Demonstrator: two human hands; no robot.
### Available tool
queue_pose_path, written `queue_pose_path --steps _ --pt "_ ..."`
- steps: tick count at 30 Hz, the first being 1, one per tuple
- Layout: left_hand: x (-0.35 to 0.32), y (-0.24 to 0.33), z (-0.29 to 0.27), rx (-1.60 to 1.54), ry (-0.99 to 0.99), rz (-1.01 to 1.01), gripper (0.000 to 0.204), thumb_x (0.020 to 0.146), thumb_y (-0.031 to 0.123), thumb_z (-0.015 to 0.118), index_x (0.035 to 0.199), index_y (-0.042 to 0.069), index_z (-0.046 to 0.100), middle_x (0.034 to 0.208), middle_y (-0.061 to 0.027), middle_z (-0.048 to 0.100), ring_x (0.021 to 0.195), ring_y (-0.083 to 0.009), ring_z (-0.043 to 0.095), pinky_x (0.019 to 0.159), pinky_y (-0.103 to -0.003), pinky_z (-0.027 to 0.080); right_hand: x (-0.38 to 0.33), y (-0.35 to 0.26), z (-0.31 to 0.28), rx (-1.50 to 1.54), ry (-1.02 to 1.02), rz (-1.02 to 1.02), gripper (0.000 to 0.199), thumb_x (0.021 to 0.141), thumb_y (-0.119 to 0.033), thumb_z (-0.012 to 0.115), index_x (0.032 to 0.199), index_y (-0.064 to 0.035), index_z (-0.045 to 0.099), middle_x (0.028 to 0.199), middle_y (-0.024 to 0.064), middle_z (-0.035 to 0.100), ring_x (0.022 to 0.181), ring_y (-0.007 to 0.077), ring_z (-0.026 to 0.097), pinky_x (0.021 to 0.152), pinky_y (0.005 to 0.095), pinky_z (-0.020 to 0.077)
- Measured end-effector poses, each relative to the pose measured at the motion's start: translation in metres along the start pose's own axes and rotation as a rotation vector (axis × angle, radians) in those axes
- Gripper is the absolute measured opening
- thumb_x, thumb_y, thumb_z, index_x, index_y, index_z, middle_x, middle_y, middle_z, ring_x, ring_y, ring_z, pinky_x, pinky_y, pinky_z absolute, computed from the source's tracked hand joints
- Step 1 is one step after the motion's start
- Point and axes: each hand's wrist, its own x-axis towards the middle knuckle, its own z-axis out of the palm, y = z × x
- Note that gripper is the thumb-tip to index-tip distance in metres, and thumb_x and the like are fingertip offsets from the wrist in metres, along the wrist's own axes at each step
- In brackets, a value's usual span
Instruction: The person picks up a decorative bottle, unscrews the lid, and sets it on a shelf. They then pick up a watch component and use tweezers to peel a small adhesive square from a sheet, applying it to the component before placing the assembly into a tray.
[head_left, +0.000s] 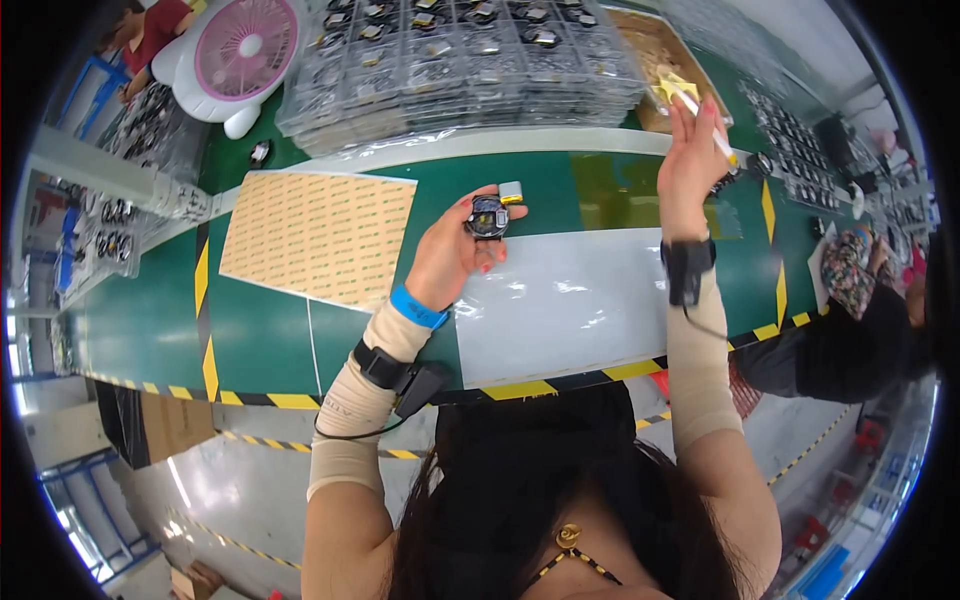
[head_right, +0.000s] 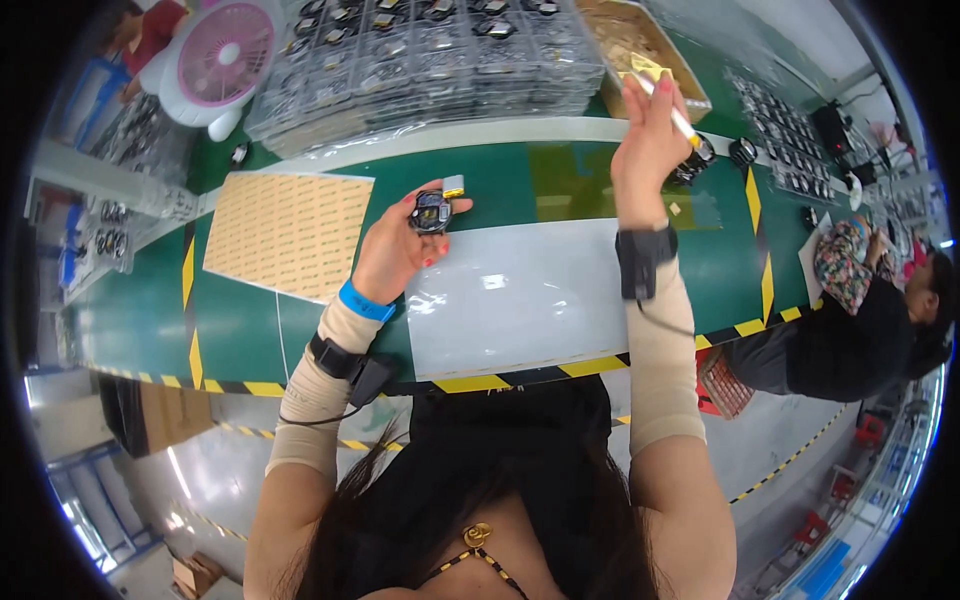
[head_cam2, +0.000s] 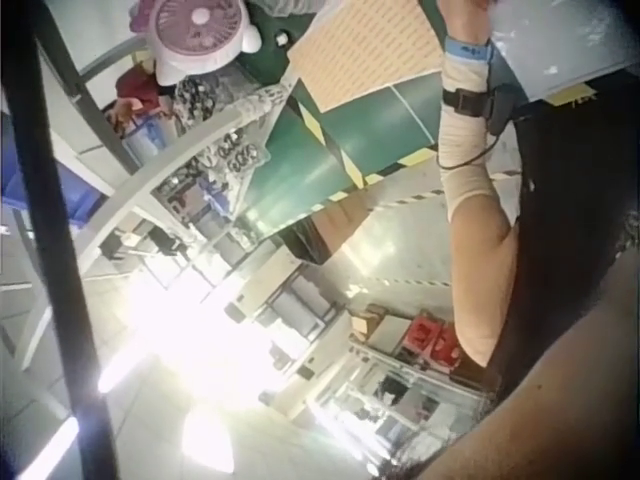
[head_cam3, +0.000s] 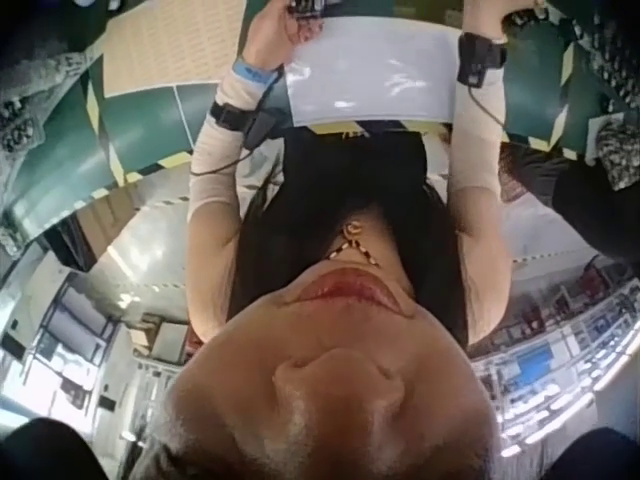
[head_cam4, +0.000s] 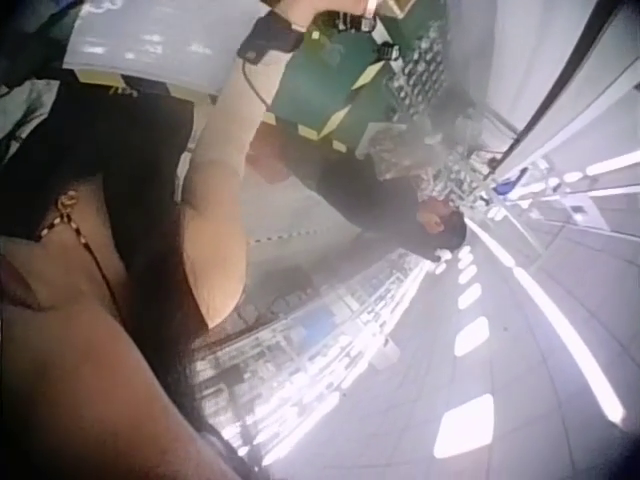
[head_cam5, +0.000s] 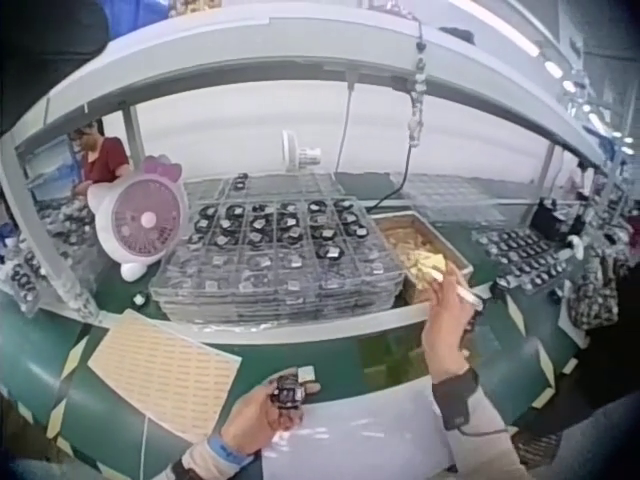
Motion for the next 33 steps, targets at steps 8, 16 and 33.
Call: queue_pose_path --steps 8,16,33 --pt "0.002 0.003 0.002 0.091 -0.001 -0.042 0.041 0.092 0.020 0.030 0.129 0.001 0.033 0.113 -0.0172 0.055 0.069 -0.0178 0.057 0.051 -0.025 0.045 0.007 0.015 -0.003 -0.952 -0.235 -0.472 0.021 0.090 -0.008 0.047 0.106 0.0015 0.058 0.099 0.0068 0.061 0.094 0.0156 0.058 0.079 0.0290 0.0455" --pt "-0.002 0.006 0.010 0.321 0.095 -0.102 0.030 0.091 0.011 0.040 0.118 0.000 0.040 0.102 -0.0148 0.059 0.077 -0.0185 0.061 0.058 -0.027 0.054 -0.109 0.015 0.014 -0.958 -1.190 -0.308 0.033 0.076 0.007 0.053 0.107 -0.0034 0.058 0.102 0.0129 0.058 0.083 0.0221 0.060 0.069 0.0284 0.0484" --pt "0.003 0.001 0.005 0.024 0.279 0.045 0.018 0.088 0.003 0.044 0.104 0.001 0.039 0.097 -0.0136 0.056 0.085 -0.0214 0.061 0.073 -0.039 0.056 -0.137 0.017 0.024 -1.081 -1.002 -0.900 0.025 0.062 -0.003 0.068 0.087 -0.0029 0.061 0.083 0.0040 0.059 0.061 0.0148 0.058 0.046 0.0248 0.0428"
